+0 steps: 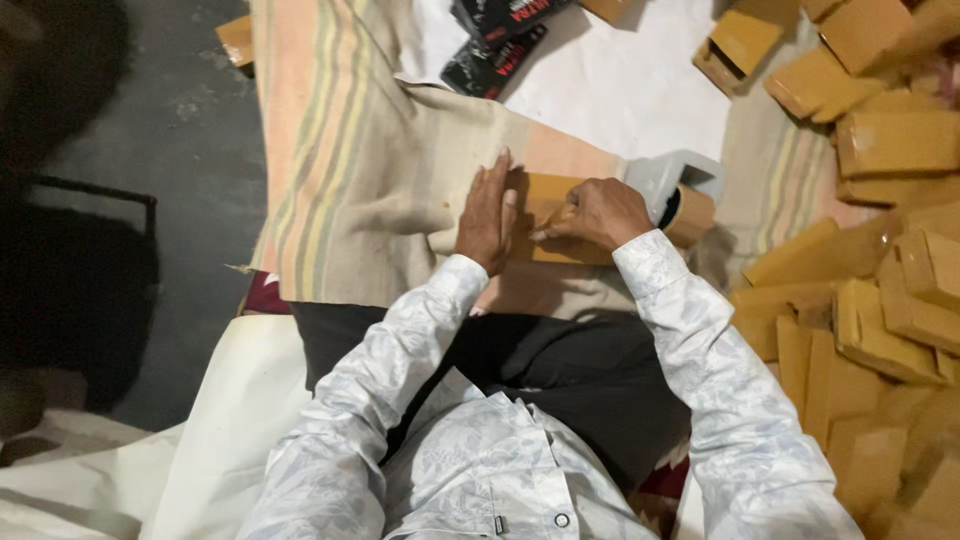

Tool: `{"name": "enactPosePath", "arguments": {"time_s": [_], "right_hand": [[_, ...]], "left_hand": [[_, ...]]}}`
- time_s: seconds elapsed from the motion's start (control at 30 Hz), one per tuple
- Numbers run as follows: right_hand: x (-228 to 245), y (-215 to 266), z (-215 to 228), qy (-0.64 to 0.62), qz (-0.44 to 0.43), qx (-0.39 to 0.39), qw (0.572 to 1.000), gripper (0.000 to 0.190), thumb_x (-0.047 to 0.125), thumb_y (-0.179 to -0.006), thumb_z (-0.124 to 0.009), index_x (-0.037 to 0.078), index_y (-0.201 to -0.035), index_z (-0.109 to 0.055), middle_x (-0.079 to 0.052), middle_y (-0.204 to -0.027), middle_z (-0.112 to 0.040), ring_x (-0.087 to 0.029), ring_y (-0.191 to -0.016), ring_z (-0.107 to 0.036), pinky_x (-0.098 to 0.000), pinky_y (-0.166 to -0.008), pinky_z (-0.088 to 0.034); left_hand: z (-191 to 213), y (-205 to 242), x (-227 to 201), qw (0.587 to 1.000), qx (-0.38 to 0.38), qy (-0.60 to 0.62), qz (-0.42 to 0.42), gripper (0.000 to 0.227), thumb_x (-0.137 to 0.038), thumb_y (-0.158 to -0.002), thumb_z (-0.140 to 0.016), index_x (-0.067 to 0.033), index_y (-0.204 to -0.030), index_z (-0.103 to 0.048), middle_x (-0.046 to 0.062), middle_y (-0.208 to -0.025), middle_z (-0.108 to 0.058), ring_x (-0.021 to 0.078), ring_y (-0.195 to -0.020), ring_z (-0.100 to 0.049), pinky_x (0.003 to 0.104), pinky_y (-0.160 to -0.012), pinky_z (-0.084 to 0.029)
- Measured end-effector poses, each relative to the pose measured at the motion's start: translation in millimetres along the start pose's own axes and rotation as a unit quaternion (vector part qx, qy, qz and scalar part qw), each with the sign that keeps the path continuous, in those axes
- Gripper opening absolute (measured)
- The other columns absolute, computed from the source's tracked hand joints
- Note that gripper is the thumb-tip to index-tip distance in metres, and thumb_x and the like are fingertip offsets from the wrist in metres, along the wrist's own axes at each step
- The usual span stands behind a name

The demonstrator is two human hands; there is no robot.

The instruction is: The person places small black product boxes into brown cardboard shipping boxes, closes the flaps, and seals them with packing tape using a handheld dispenser. The sealed boxes are then set aside in a growing stack.

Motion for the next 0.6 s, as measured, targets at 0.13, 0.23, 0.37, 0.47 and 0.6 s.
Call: {"name": "enactPosePath", "arguments": {"time_s": [0.13, 0.23, 0.37, 0.47, 0.6], "right_hand": [[1.4, -23.1, -11.6, 0.051, -0.051, 0.085, 0.994, 0.067, 0.068, -0.062, -0.086, 0.003, -0.074, -0.076, -0.016, -0.071, -0.072, -0.035, -0.067, -0.072, -0.0477, -0.065, -0.056], [4.4, -30.4, -9.3, 0.042, -0.037, 0.068, 0.996, 0.060, 0.062, -0.062, -0.087, 0.006, -0.079, -0.078, -0.017, -0.076, -0.073, -0.038, -0.072, -0.071, -0.0488, -0.068, -0.055], [5.8, -32.2, -9.9, 0.049, -0.049, 0.079, 0.994, 0.061, 0.061, -0.060, -0.088, 0.005, -0.082, -0.079, -0.017, -0.079, -0.074, -0.037, -0.075, -0.072, -0.0475, -0.069, -0.056], [4.4, -27.7, -12.3, 0.063, -0.046, 0.091, 0.993, 0.060, 0.060, -0.062, -0.088, 0.004, -0.081, -0.079, -0.018, -0.080, -0.075, -0.036, -0.076, -0.072, -0.0471, -0.071, -0.056], [-7.4, -24.5, -18.7, 0.054, -0.041, 0.109, 0.992, 0.062, 0.059, -0.058, -0.090, 0.004, -0.083, -0.078, -0.017, -0.080, -0.075, -0.035, -0.077, -0.072, -0.0466, -0.071, -0.056]], "left_hand": [[6.6, -2.5, -1.7, 0.999, -0.021, 0.045, 0.004, 0.060, -0.026, -0.112, -0.042, -0.0047, -0.164, -0.021, 0.021, -0.157, -0.049, 0.0401, -0.146, -0.047, 0.050, -0.130, -0.026], [7.8, -1.1, -3.9, 0.997, -0.028, 0.076, 0.014, 0.065, -0.032, -0.113, -0.042, -0.0044, -0.165, -0.017, 0.019, -0.152, -0.055, 0.0389, -0.146, -0.048, 0.050, -0.131, -0.026], [10.2, -6.4, -6.8, 0.996, -0.029, 0.083, 0.023, 0.070, -0.032, -0.112, -0.049, -0.0042, -0.166, -0.015, 0.018, -0.153, -0.055, 0.0376, -0.147, -0.048, 0.049, -0.131, -0.026], [7.7, -9.1, -10.4, 0.999, -0.018, 0.040, 0.016, 0.089, -0.030, -0.095, -0.070, -0.0031, -0.161, -0.016, 0.018, -0.148, -0.054, 0.0353, -0.140, -0.050, 0.051, -0.125, -0.028], [6.3, -11.6, -18.0, 0.999, -0.016, -0.009, -0.033, 0.094, -0.018, -0.090, -0.078, -0.0065, -0.163, -0.020, 0.022, -0.157, -0.046, 0.0365, -0.145, -0.043, 0.049, -0.122, -0.032]]}}
Point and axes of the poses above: each hand's wrist, its own y-axis away from the middle knuckle, its own z-axis out of the back of the hand, x = y × z, the point moved 9 cm from there along -y, towards the middle knuckle
